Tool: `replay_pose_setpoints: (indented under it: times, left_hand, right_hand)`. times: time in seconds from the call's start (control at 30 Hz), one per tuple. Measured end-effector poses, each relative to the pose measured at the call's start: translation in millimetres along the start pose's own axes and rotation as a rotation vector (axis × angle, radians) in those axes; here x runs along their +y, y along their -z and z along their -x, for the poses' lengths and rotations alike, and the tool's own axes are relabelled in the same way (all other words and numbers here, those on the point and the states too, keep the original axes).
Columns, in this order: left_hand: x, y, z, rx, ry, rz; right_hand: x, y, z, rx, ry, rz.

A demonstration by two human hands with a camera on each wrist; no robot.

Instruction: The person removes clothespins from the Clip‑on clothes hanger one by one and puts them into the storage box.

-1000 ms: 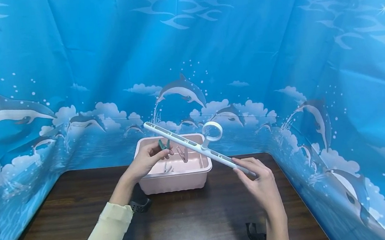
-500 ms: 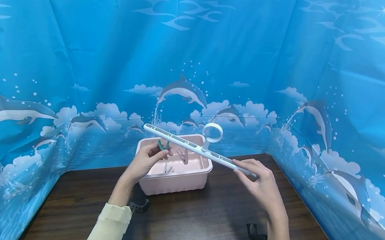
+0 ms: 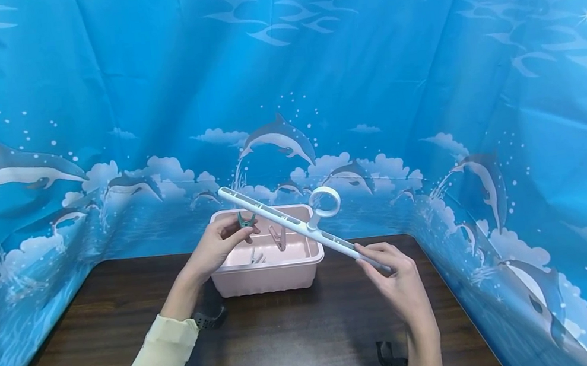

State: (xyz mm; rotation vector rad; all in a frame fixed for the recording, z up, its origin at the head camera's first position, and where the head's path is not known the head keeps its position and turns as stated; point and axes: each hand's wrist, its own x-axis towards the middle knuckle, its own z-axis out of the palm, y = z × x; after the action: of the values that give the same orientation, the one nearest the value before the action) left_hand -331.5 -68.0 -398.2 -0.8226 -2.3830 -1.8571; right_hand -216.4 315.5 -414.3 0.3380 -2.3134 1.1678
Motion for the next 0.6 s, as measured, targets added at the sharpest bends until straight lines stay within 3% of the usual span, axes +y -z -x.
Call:
replay_pose_setpoints:
  times: [0.33,0.6]
  left_hand:
    - [7.4,-5.0,7.0,0.13,-0.017,-0.045]
    - [8.7,-7.3,9.5,0.221,-0.041,-0.162]
  right_hand:
    - [0.0,-0.7,-0.2,-0.004,0.001,-0.003]
    - [0.5,-0.7,0.3,-0.01,-0.01,-0.011]
